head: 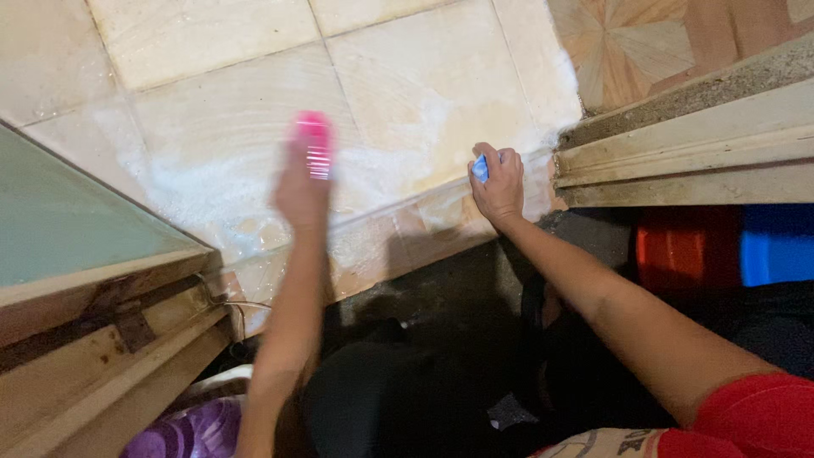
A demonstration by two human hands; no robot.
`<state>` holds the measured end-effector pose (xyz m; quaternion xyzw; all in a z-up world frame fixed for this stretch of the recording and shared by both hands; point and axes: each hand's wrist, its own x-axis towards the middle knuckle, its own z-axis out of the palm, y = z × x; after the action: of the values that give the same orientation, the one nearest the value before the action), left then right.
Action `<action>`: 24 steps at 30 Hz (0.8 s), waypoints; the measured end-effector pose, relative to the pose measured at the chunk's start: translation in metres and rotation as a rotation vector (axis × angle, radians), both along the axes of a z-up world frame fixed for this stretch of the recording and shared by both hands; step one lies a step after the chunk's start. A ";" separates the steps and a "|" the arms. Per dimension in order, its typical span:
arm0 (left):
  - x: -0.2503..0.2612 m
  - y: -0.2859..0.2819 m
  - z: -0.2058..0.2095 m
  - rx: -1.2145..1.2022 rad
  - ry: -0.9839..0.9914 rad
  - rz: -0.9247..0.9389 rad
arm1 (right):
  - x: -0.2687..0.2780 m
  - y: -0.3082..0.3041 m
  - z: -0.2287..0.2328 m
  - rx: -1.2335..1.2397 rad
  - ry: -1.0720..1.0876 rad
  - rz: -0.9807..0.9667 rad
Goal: The person retrieves a pink scrubbing brush and a blue sponge, then sits on the floor to scrub a section of tiled floor with the brush while holding the sponge. The person continues scrubbing the same area repeatedly.
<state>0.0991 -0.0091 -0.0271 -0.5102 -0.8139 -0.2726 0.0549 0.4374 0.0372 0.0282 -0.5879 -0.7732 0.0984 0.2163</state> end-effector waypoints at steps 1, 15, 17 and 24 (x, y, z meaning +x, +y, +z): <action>-0.027 -0.009 0.010 0.203 0.163 0.000 | 0.001 -0.001 -0.001 0.005 -0.002 -0.002; 0.039 0.013 0.074 -0.155 -0.310 -0.218 | -0.084 -0.091 -0.029 0.017 0.012 0.259; 0.038 0.011 0.074 -0.160 -0.331 -0.430 | -0.099 -0.099 -0.015 -0.090 -0.022 0.257; 0.009 0.002 0.085 -0.473 -0.479 -0.451 | -0.154 -0.019 0.046 0.156 -0.114 0.704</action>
<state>0.1081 -0.0069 0.0580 -0.5967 -0.7115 -0.1941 -0.3163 0.2836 0.0179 0.0739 -0.2722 -0.9442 0.0747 0.1697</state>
